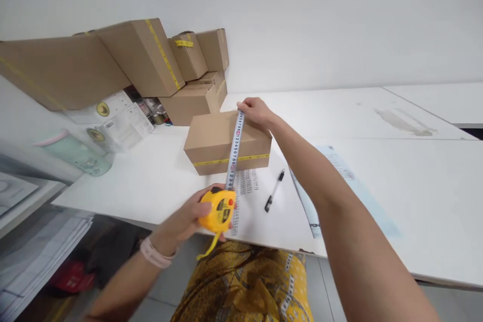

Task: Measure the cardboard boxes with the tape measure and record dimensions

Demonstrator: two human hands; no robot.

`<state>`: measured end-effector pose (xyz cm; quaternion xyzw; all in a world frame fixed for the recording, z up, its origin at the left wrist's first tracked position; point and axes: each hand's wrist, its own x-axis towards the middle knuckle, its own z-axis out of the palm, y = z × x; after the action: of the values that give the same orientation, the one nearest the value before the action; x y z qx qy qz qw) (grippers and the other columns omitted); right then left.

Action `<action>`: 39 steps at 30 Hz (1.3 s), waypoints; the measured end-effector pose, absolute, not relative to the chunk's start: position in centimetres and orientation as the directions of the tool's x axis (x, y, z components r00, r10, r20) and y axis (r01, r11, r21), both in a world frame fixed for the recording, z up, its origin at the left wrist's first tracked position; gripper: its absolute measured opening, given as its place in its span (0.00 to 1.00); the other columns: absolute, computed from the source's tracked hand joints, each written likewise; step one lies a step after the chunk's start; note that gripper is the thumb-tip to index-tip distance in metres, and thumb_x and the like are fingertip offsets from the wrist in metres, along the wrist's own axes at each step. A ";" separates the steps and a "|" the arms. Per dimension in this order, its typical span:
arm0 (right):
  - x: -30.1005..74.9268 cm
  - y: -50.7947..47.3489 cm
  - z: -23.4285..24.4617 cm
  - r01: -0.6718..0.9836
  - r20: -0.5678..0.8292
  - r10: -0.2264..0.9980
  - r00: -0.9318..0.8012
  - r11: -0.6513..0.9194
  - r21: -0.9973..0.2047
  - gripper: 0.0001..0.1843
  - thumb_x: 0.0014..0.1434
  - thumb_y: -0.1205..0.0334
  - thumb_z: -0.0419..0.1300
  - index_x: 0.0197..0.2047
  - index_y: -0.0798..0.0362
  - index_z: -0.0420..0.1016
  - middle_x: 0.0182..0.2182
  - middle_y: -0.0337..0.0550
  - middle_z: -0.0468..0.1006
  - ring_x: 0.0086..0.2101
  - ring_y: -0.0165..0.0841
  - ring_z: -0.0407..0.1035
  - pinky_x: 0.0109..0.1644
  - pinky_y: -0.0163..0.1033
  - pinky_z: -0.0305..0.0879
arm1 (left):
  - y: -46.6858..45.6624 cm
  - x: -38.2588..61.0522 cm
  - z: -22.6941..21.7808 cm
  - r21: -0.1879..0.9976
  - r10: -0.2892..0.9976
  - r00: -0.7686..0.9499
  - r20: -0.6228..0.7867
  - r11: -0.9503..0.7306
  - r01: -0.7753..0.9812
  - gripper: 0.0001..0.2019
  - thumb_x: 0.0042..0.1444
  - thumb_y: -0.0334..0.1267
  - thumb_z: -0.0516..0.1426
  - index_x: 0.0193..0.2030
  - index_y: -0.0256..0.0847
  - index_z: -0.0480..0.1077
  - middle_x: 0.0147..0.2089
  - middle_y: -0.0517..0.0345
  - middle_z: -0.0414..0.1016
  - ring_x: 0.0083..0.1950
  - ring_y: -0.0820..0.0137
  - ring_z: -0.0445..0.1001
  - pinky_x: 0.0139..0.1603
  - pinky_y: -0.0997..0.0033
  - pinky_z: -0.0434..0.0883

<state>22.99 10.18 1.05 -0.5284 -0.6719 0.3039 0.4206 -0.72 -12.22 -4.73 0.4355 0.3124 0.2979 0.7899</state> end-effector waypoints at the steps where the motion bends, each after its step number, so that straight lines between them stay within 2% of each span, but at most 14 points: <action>1: 22.3 10.8 0.8 0.477 0.224 0.970 -0.095 0.242 -0.845 0.15 0.68 0.50 0.59 0.35 0.52 0.74 0.37 0.44 0.79 0.37 0.34 0.68 0.48 0.43 0.65 | -12.6 0.7 -5.3 0.862 0.775 0.598 -0.204 0.432 -0.266 0.28 0.45 0.56 0.71 0.49 0.47 0.73 0.46 0.52 0.75 0.36 0.61 0.81 0.29 0.62 0.80; 3: 21.4 11.8 0.2 0.522 0.222 0.973 -0.062 0.221 -0.824 0.16 0.69 0.48 0.55 0.40 0.52 0.75 0.43 0.47 0.80 0.41 0.37 0.70 0.52 0.45 0.66 | -12.2 2.7 -5.3 0.840 0.822 0.543 -0.173 0.411 -0.354 0.27 0.46 0.59 0.69 0.46 0.44 0.74 0.45 0.50 0.75 0.36 0.62 0.80 0.27 0.64 0.79; 6: 21.1 12.7 -0.3 0.617 0.237 0.971 -0.027 0.203 -0.760 0.21 0.71 0.48 0.47 0.50 0.51 0.76 0.52 0.51 0.80 0.51 0.43 0.71 0.61 0.51 0.63 | -10.4 3.7 -3.9 0.827 0.848 0.500 -0.177 0.404 -0.392 0.28 0.44 0.60 0.70 0.44 0.41 0.75 0.43 0.49 0.76 0.36 0.62 0.80 0.27 0.66 0.78; 9: 21.3 12.7 -0.1 0.707 0.225 0.970 -0.089 0.221 -0.672 0.28 0.72 0.46 0.41 0.60 0.48 0.74 0.58 0.51 0.79 0.59 0.49 0.68 0.67 0.59 0.57 | -8.8 3.8 -2.7 0.828 0.855 0.480 -0.197 0.407 -0.385 0.30 0.44 0.60 0.70 0.45 0.39 0.74 0.40 0.50 0.77 0.35 0.62 0.80 0.28 0.66 0.78; 12: 21.3 12.5 0.1 0.778 0.187 0.969 -0.164 0.243 -0.579 0.33 0.72 0.45 0.35 0.66 0.46 0.70 0.63 0.50 0.75 0.63 0.53 0.64 0.68 0.64 0.53 | -8.3 4.2 -2.4 0.826 0.859 0.464 -0.216 0.414 -0.383 0.30 0.46 0.60 0.69 0.46 0.36 0.73 0.39 0.51 0.76 0.34 0.63 0.80 0.28 0.66 0.78; 16: 20.8 12.9 0.0 0.858 0.123 0.967 -0.225 0.256 -0.446 0.34 0.72 0.47 0.34 0.64 0.45 0.74 0.64 0.49 0.74 0.64 0.55 0.61 0.69 0.65 0.49 | -8.8 4.9 -2.5 0.817 0.859 0.459 -0.227 0.424 -0.391 0.31 0.45 0.59 0.70 0.46 0.36 0.72 0.40 0.52 0.76 0.35 0.62 0.80 0.27 0.66 0.78; 20: 20.4 13.2 -0.4 0.896 0.139 0.962 -0.234 0.269 -0.352 0.32 0.72 0.49 0.37 0.63 0.45 0.76 0.62 0.51 0.75 0.63 0.56 0.61 0.68 0.64 0.51 | -9.6 5.1 -2.4 0.813 0.868 0.453 -0.202 0.407 -0.416 0.29 0.47 0.58 0.70 0.46 0.37 0.72 0.41 0.53 0.75 0.35 0.63 0.80 0.29 0.67 0.79; 29: 20.2 13.0 -1.3 0.920 0.160 0.954 -0.252 0.288 -0.264 0.32 0.73 0.51 0.37 0.73 0.43 0.65 0.67 0.51 0.70 0.65 0.53 0.60 0.69 0.65 0.49 | -9.9 5.7 -2.1 0.825 0.875 0.438 -0.206 0.396 -0.403 0.29 0.48 0.57 0.69 0.48 0.37 0.72 0.44 0.52 0.74 0.36 0.66 0.79 0.28 0.68 0.79; 32: 20.3 12.9 -0.7 0.897 0.150 0.957 -0.249 0.286 -0.336 0.32 0.73 0.48 0.39 0.72 0.43 0.65 0.69 0.48 0.69 0.67 0.54 0.58 0.71 0.67 0.47 | -10.0 5.6 -2.1 0.835 0.878 0.438 -0.192 0.380 -0.397 0.29 0.48 0.58 0.68 0.47 0.37 0.72 0.44 0.52 0.74 0.36 0.65 0.79 0.27 0.68 0.79; 35: 22.0 12.1 -0.2 0.719 0.248 0.949 -0.196 0.311 -0.621 0.34 0.72 0.41 0.40 0.72 0.43 0.66 0.68 0.47 0.70 0.67 0.50 0.60 0.72 0.62 0.49 | -10.6 4.2 -2.3 0.887 0.915 0.380 -0.134 0.282 -0.366 0.29 0.50 0.59 0.67 0.49 0.37 0.72 0.45 0.50 0.75 0.36 0.64 0.79 0.27 0.67 0.79; 37: 24.0 10.7 -0.8 0.500 0.355 0.934 -0.038 0.325 -0.803 0.35 0.70 0.36 0.42 0.70 0.44 0.67 0.65 0.48 0.73 0.64 0.45 0.65 0.71 0.56 0.57 | -11.1 2.3 -3.1 0.944 0.970 0.241 -0.034 0.111 -0.312 0.31 0.50 0.56 0.69 0.54 0.40 0.70 0.48 0.50 0.75 0.38 0.63 0.80 0.29 0.66 0.81; 39: 26.3 8.6 -2.5 0.358 0.371 0.909 0.189 0.288 -0.888 0.36 0.68 0.34 0.45 0.65 0.47 0.73 0.59 0.52 0.79 0.60 0.44 0.70 0.68 0.54 0.62 | -11.3 0.0 -4.4 0.977 0.994 0.029 0.109 -0.101 -0.189 0.34 0.48 0.51 0.71 0.59 0.44 0.66 0.50 0.52 0.75 0.40 0.63 0.80 0.33 0.65 0.82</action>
<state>26.29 8.63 -2.49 -0.5415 -0.5852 0.2508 0.5491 -0.03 -11.32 -4.39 0.4860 0.4137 0.5609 0.5274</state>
